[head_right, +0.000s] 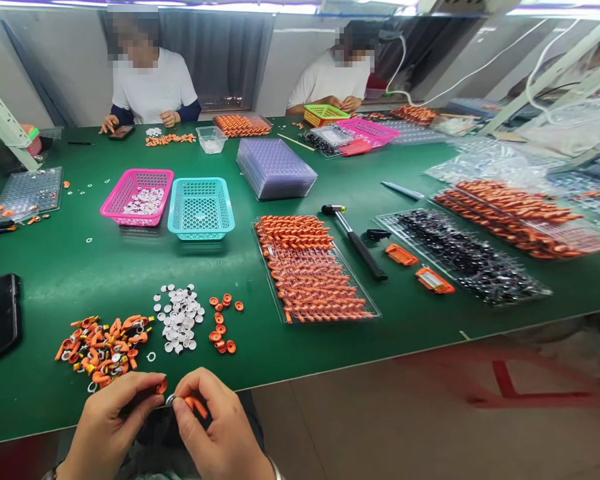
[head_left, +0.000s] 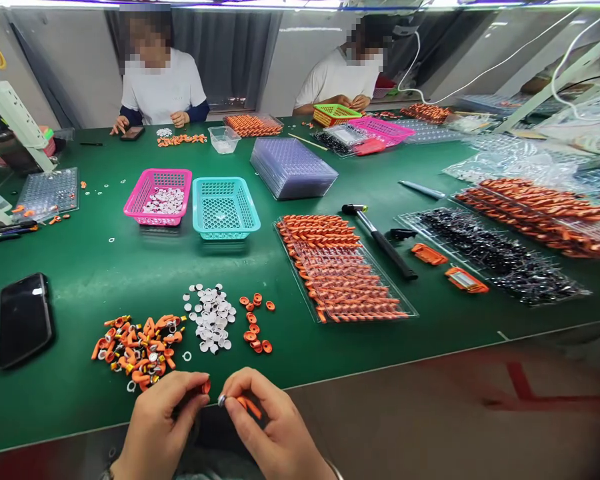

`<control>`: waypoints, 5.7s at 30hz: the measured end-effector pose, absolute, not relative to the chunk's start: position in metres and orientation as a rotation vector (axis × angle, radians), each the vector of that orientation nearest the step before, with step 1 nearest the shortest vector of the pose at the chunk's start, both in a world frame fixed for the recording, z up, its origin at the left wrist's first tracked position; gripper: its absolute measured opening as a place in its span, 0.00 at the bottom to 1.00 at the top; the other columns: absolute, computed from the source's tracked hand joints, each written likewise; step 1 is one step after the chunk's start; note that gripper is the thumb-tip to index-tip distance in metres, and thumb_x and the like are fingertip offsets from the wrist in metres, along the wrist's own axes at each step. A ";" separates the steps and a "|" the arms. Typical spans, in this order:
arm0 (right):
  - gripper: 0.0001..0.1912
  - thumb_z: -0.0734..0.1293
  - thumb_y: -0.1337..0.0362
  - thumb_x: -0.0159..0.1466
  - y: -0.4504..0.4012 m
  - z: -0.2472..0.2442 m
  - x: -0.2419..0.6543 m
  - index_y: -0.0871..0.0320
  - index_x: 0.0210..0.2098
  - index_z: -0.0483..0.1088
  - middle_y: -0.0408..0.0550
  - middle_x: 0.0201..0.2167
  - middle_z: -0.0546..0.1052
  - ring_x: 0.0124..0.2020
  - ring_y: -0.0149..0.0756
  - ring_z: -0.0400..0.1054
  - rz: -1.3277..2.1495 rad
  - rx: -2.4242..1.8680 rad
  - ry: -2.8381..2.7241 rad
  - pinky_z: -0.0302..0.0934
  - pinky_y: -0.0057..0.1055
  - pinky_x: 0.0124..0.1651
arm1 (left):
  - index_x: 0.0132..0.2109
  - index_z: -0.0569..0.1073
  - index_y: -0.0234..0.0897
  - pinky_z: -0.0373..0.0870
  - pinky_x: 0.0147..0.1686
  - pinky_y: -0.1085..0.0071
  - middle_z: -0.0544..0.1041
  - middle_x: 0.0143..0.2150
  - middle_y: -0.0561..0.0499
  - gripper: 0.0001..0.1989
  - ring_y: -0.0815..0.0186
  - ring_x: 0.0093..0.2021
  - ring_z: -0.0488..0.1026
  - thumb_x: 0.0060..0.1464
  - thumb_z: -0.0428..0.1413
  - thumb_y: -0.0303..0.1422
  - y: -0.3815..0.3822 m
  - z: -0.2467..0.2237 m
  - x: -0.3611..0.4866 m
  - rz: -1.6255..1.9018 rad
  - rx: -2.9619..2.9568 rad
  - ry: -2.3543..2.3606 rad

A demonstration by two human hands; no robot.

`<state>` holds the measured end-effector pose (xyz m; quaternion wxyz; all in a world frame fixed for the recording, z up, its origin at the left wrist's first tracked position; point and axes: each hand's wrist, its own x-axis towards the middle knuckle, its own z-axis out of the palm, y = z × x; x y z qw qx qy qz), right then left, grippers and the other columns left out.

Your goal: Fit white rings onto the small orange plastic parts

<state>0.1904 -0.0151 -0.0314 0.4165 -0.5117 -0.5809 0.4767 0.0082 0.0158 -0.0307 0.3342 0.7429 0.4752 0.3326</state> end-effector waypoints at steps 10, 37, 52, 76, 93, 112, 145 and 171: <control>0.13 0.58 0.57 0.68 -0.010 -0.034 0.200 0.57 0.31 0.64 0.43 0.26 0.66 0.27 0.32 0.59 1.203 -1.395 -1.448 0.55 0.29 0.31 | 0.45 0.76 0.33 0.72 0.35 0.62 0.74 0.37 0.46 0.08 0.58 0.36 0.71 0.63 0.53 0.27 0.041 -0.026 0.008 0.697 2.491 1.272; 0.09 0.60 0.63 0.65 -0.008 -0.022 0.188 0.58 0.29 0.66 0.43 0.25 0.67 0.25 0.30 0.61 1.099 -1.307 -1.565 0.55 0.27 0.29 | 0.40 0.82 0.48 0.75 0.33 0.86 0.84 0.33 0.57 0.13 0.70 0.32 0.81 0.51 0.62 0.24 0.015 -0.017 0.015 0.962 1.715 1.129; 0.08 0.60 0.64 0.64 -0.010 -0.023 0.184 0.58 0.29 0.65 0.43 0.26 0.69 0.26 0.30 0.61 1.122 -1.325 -1.595 0.55 0.27 0.29 | 0.40 0.81 0.45 0.74 0.32 0.86 0.82 0.31 0.57 0.13 0.71 0.29 0.80 0.51 0.60 0.22 0.011 -0.015 0.016 1.036 1.772 1.103; 0.07 0.59 0.63 0.67 -0.017 -0.029 0.183 0.57 0.33 0.64 0.43 0.28 0.67 0.28 0.31 0.61 1.217 -1.208 -1.555 0.56 0.27 0.31 | 0.45 0.72 0.46 0.76 0.36 0.82 0.81 0.35 0.57 0.06 0.71 0.33 0.80 0.60 0.60 0.35 -0.016 -0.035 0.013 1.176 1.777 1.174; 0.11 0.58 0.60 0.69 -0.007 -0.033 0.199 0.57 0.32 0.62 0.43 0.29 0.66 0.30 0.32 0.60 1.309 -1.307 -1.491 0.57 0.29 0.34 | 0.40 0.77 0.38 0.67 0.36 0.63 0.78 0.35 0.49 0.13 0.60 0.35 0.71 0.64 0.48 0.23 0.031 -0.027 0.002 0.698 2.654 1.177; 0.09 0.60 0.58 0.70 -0.025 -0.039 0.191 0.55 0.37 0.66 0.54 0.45 0.77 0.44 0.38 0.74 1.267 -1.033 -1.368 0.68 0.30 0.44 | 0.40 0.79 0.43 0.76 0.34 0.83 0.83 0.35 0.56 0.08 0.69 0.33 0.81 0.54 0.60 0.26 0.012 -0.019 0.011 0.942 1.784 1.204; 0.07 0.58 0.69 0.65 -0.015 -0.020 0.183 0.58 0.31 0.64 0.44 0.27 0.67 0.29 0.32 0.62 0.954 -1.261 -1.694 0.55 0.28 0.31 | 0.40 0.79 0.45 0.76 0.31 0.82 0.81 0.32 0.57 0.13 0.70 0.30 0.79 0.53 0.61 0.21 0.006 -0.020 0.010 1.008 1.678 1.013; 0.24 0.59 0.42 0.66 -0.016 -0.018 0.185 0.57 0.31 0.58 0.42 0.29 0.61 0.29 0.31 0.54 1.731 -0.902 -1.309 0.52 0.30 0.32 | 0.44 0.77 0.40 0.72 0.27 0.80 0.70 0.31 0.52 0.13 0.70 0.29 0.71 0.57 0.58 0.18 -0.002 -0.018 0.009 1.069 1.778 0.758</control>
